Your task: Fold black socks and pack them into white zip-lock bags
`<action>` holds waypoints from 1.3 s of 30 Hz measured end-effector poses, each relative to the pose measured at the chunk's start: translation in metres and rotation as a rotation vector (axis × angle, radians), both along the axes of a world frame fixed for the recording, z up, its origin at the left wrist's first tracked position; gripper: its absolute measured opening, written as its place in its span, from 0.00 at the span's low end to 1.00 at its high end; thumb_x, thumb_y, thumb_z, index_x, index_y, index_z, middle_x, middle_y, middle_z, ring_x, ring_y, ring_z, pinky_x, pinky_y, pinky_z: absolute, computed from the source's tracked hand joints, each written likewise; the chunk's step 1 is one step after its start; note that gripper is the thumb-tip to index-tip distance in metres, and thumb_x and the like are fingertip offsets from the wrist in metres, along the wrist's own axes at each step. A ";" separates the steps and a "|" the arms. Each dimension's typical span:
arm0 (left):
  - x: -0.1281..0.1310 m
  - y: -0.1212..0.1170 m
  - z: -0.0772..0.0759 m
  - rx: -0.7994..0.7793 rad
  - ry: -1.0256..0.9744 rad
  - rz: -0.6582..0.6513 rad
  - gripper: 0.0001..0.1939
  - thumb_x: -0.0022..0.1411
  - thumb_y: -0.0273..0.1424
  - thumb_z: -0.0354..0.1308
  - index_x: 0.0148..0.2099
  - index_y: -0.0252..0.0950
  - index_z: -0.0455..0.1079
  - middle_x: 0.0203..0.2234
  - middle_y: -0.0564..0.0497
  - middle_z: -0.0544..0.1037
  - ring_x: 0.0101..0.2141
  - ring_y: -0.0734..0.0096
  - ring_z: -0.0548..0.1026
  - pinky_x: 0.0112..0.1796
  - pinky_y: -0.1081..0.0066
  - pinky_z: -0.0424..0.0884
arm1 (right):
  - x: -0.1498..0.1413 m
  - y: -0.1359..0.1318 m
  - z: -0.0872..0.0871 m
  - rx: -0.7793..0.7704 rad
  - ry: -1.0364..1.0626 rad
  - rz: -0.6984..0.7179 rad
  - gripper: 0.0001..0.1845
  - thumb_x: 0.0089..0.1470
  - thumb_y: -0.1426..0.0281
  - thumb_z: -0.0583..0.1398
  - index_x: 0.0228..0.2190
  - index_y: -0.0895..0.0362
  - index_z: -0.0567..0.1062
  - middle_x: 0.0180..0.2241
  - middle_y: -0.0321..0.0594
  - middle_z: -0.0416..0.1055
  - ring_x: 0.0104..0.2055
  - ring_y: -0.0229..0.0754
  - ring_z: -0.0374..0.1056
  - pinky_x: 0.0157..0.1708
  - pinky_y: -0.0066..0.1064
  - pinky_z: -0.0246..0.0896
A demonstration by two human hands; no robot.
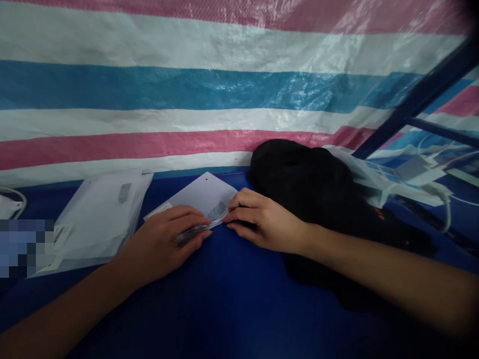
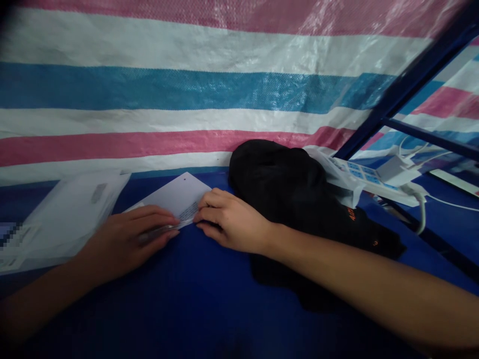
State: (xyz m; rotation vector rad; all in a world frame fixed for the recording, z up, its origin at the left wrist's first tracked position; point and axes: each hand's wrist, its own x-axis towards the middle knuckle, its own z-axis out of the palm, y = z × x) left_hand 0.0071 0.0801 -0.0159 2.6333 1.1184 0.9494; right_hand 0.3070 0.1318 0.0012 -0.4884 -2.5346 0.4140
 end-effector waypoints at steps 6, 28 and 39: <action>0.000 0.000 -0.002 -0.012 -0.007 -0.016 0.10 0.80 0.35 0.64 0.58 0.45 0.83 0.50 0.50 0.88 0.45 0.65 0.88 0.46 0.67 0.86 | -0.001 -0.001 0.000 0.016 -0.018 -0.004 0.11 0.76 0.70 0.65 0.54 0.57 0.85 0.51 0.51 0.80 0.54 0.51 0.76 0.57 0.49 0.79; 0.003 -0.003 0.013 -0.065 -0.039 -0.074 0.15 0.84 0.30 0.52 0.56 0.45 0.82 0.54 0.51 0.86 0.49 0.65 0.87 0.50 0.66 0.87 | -0.001 -0.010 0.005 0.114 -0.114 -0.022 0.21 0.76 0.68 0.63 0.65 0.60 0.81 0.58 0.56 0.78 0.63 0.55 0.72 0.68 0.55 0.75; 0.004 -0.003 0.012 -0.018 -0.071 -0.059 0.13 0.83 0.30 0.56 0.59 0.43 0.81 0.54 0.47 0.85 0.52 0.65 0.86 0.54 0.66 0.85 | -0.002 -0.010 0.000 0.128 -0.119 0.027 0.24 0.77 0.70 0.61 0.68 0.63 0.78 0.69 0.59 0.77 0.75 0.57 0.71 0.77 0.56 0.67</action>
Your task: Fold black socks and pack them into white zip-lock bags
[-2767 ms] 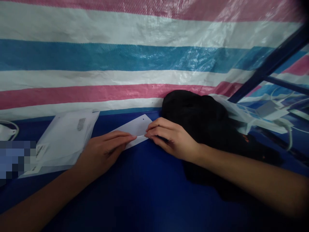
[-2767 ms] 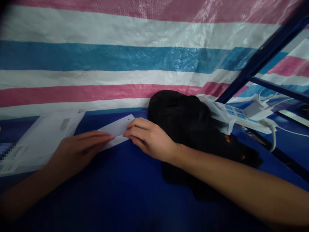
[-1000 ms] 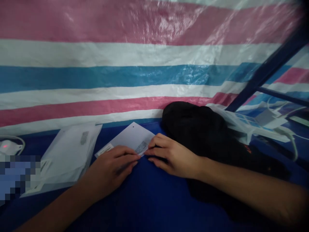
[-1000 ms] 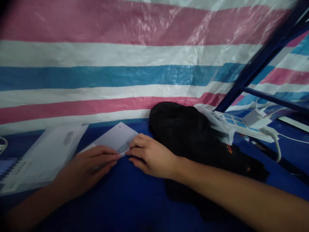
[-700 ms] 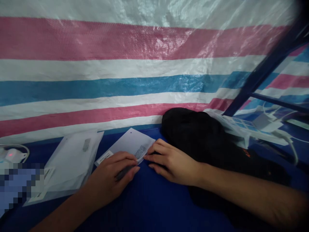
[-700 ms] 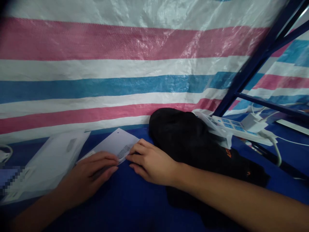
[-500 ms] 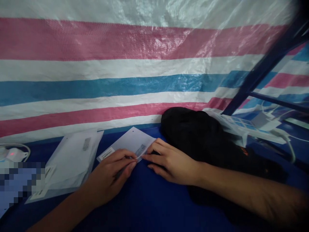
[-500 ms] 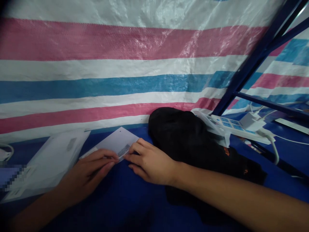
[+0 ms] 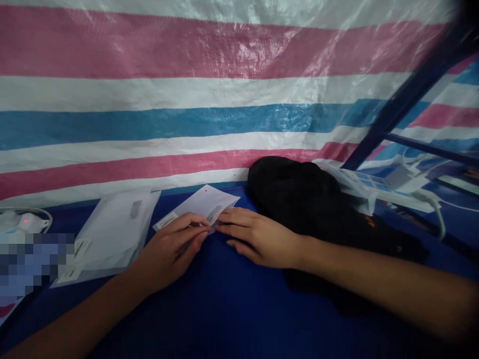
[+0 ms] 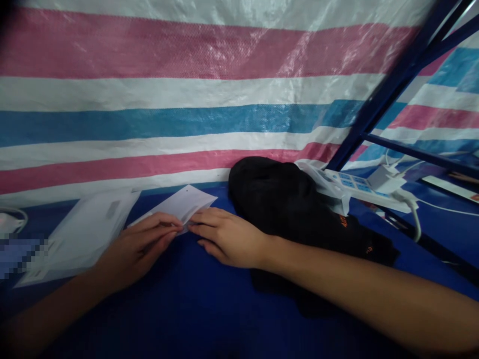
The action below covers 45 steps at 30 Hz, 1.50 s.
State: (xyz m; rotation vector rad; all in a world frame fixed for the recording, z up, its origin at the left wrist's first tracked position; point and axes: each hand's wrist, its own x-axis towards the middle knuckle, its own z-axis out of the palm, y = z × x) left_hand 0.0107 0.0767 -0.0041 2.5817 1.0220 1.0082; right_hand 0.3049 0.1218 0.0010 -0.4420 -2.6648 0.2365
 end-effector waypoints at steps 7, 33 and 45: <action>-0.006 -0.001 -0.009 0.003 0.020 0.025 0.21 0.82 0.27 0.53 0.69 0.47 0.76 0.62 0.44 0.81 0.57 0.59 0.84 0.52 0.61 0.86 | 0.000 -0.001 0.000 -0.007 0.005 -0.013 0.22 0.77 0.71 0.61 0.67 0.60 0.78 0.69 0.58 0.75 0.74 0.55 0.71 0.75 0.55 0.70; -0.002 -0.008 -0.008 0.214 0.073 -0.037 0.35 0.78 0.39 0.68 0.80 0.45 0.62 0.69 0.39 0.73 0.67 0.51 0.77 0.66 0.50 0.82 | 0.003 -0.002 -0.010 -0.202 0.076 0.080 0.60 0.78 0.68 0.62 0.82 0.55 0.20 0.76 0.60 0.69 0.82 0.58 0.61 0.78 0.57 0.65; -0.007 0.005 -0.008 -0.150 -0.087 0.335 0.36 0.79 0.52 0.62 0.81 0.54 0.58 0.80 0.46 0.62 0.78 0.43 0.65 0.72 0.37 0.73 | 0.001 -0.007 0.001 -0.264 0.092 -0.027 0.55 0.77 0.65 0.63 0.85 0.53 0.33 0.74 0.60 0.71 0.74 0.57 0.73 0.73 0.54 0.72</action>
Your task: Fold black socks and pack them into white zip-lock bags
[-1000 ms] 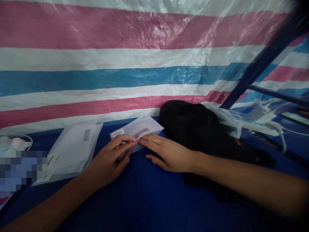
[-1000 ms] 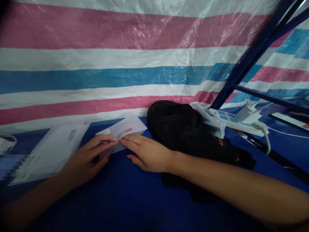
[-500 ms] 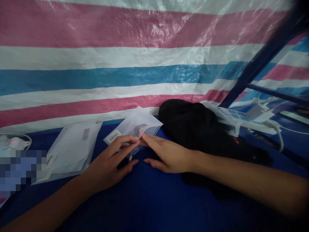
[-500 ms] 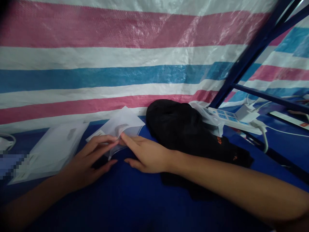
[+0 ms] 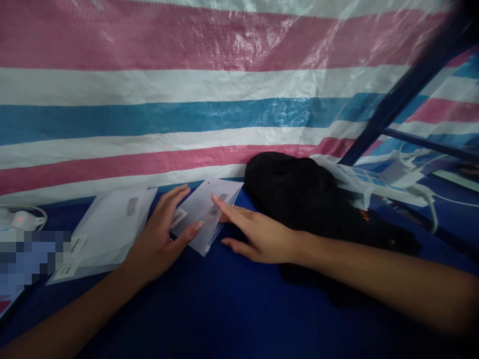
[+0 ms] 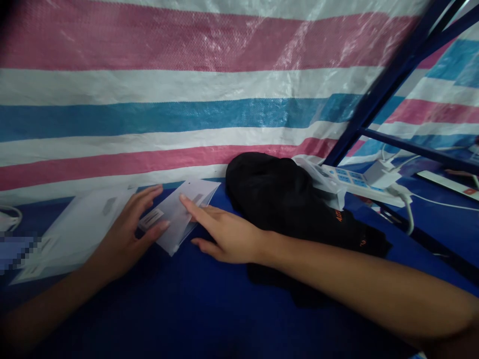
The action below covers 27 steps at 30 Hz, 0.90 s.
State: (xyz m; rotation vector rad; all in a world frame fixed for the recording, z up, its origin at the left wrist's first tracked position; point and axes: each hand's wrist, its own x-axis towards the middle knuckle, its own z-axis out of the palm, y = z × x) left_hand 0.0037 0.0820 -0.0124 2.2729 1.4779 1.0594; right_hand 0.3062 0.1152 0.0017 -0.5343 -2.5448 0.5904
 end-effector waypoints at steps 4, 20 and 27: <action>0.000 0.000 -0.004 -0.073 -0.066 -0.028 0.35 0.80 0.52 0.61 0.81 0.54 0.59 0.82 0.46 0.60 0.79 0.43 0.64 0.71 0.38 0.76 | 0.000 -0.002 0.001 -0.016 0.039 0.029 0.60 0.76 0.67 0.64 0.84 0.53 0.25 0.75 0.59 0.70 0.81 0.56 0.63 0.77 0.53 0.67; -0.001 -0.003 -0.005 -0.090 0.050 -0.187 0.49 0.73 0.57 0.68 0.85 0.59 0.49 0.83 0.44 0.56 0.78 0.36 0.64 0.72 0.36 0.74 | -0.002 0.003 -0.002 0.071 -0.029 0.119 0.27 0.77 0.69 0.61 0.73 0.59 0.72 0.74 0.58 0.72 0.81 0.55 0.64 0.81 0.54 0.61; -0.001 -0.003 0.000 -0.056 0.059 -0.055 0.43 0.76 0.60 0.63 0.83 0.54 0.55 0.81 0.45 0.61 0.78 0.36 0.63 0.76 0.31 0.65 | 0.001 0.000 -0.003 -0.029 0.045 0.009 0.50 0.77 0.67 0.64 0.85 0.50 0.42 0.85 0.55 0.49 0.85 0.55 0.55 0.81 0.52 0.61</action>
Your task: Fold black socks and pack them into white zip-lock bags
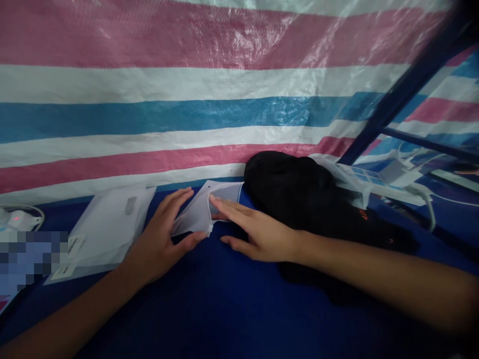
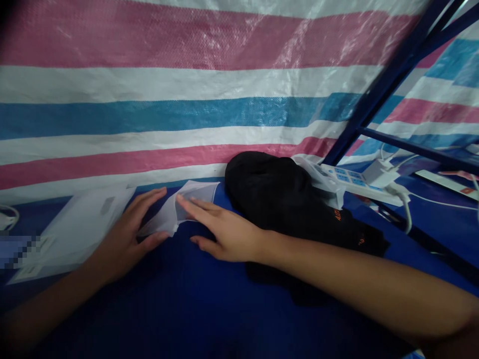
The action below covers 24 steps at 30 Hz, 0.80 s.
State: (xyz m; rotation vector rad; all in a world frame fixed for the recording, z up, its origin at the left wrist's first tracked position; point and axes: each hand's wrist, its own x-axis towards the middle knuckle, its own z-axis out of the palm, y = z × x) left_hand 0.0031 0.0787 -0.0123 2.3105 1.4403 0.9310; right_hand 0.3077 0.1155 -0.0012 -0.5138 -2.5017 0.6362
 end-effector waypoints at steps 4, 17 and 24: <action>0.000 0.001 -0.002 -0.048 -0.009 0.002 0.51 0.70 0.61 0.68 0.85 0.55 0.52 0.82 0.45 0.59 0.78 0.35 0.64 0.73 0.34 0.71 | 0.000 0.001 0.001 0.008 0.006 0.004 0.49 0.76 0.66 0.64 0.84 0.51 0.45 0.83 0.58 0.53 0.84 0.56 0.57 0.80 0.55 0.61; 0.002 -0.001 -0.006 -0.028 0.108 -0.122 0.42 0.81 0.45 0.60 0.86 0.57 0.44 0.82 0.45 0.60 0.77 0.42 0.67 0.73 0.38 0.73 | 0.002 0.002 -0.008 -0.012 -0.058 0.024 0.53 0.76 0.62 0.64 0.85 0.54 0.39 0.72 0.60 0.72 0.75 0.59 0.71 0.72 0.53 0.72; -0.006 0.005 -0.017 -0.032 0.119 -0.147 0.43 0.77 0.25 0.47 0.87 0.55 0.44 0.82 0.47 0.62 0.79 0.49 0.66 0.76 0.39 0.69 | 0.001 0.000 0.008 0.123 -0.056 -0.048 0.34 0.78 0.63 0.63 0.77 0.55 0.64 0.68 0.52 0.78 0.70 0.54 0.76 0.71 0.49 0.73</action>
